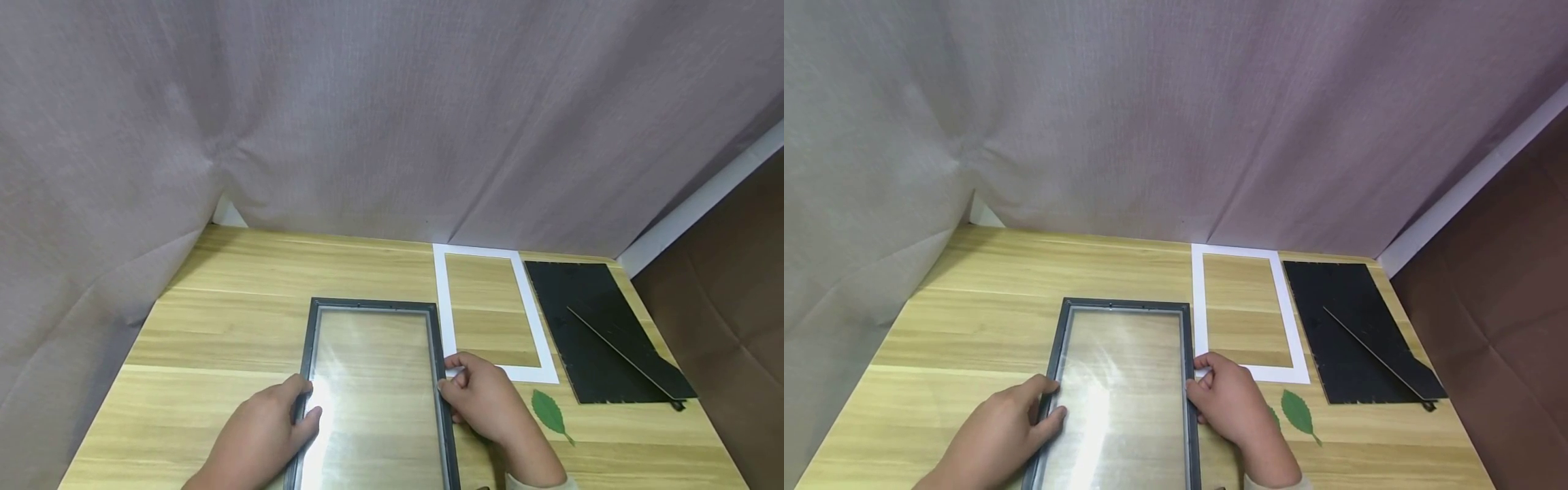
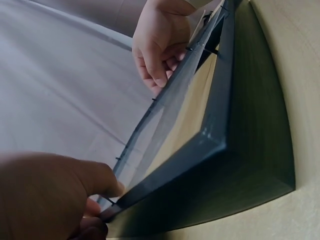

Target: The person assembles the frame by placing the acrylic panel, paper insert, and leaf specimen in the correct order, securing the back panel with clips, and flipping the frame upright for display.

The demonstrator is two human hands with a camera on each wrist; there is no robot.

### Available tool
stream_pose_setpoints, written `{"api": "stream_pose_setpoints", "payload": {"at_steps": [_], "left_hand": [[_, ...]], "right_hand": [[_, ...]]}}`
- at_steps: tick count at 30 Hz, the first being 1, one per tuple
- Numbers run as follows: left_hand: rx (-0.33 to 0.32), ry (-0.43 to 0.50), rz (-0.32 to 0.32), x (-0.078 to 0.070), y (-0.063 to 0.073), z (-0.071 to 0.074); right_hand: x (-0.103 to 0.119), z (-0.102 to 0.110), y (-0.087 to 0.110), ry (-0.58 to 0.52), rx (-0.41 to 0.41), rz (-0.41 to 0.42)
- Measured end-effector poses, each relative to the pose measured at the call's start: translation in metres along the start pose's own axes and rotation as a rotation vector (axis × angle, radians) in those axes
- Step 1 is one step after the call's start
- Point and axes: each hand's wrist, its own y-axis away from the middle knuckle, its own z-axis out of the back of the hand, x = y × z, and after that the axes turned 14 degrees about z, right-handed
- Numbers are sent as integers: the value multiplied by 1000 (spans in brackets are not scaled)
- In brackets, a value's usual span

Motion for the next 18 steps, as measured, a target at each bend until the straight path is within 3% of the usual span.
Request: {"api": "stream_pose_setpoints", "payload": {"at_steps": [5, 13, 18], "left_hand": [[37, 79, 27, 3, -4, -3], [97, 289, 74, 12, -13, -7], [103, 347, 93, 13, -15, -6]], "right_hand": [[1, 0, 0, 4, 1, 5], [1, 0, 0, 4, 0, 0], [0, 1, 1, 8, 7, -2]]}}
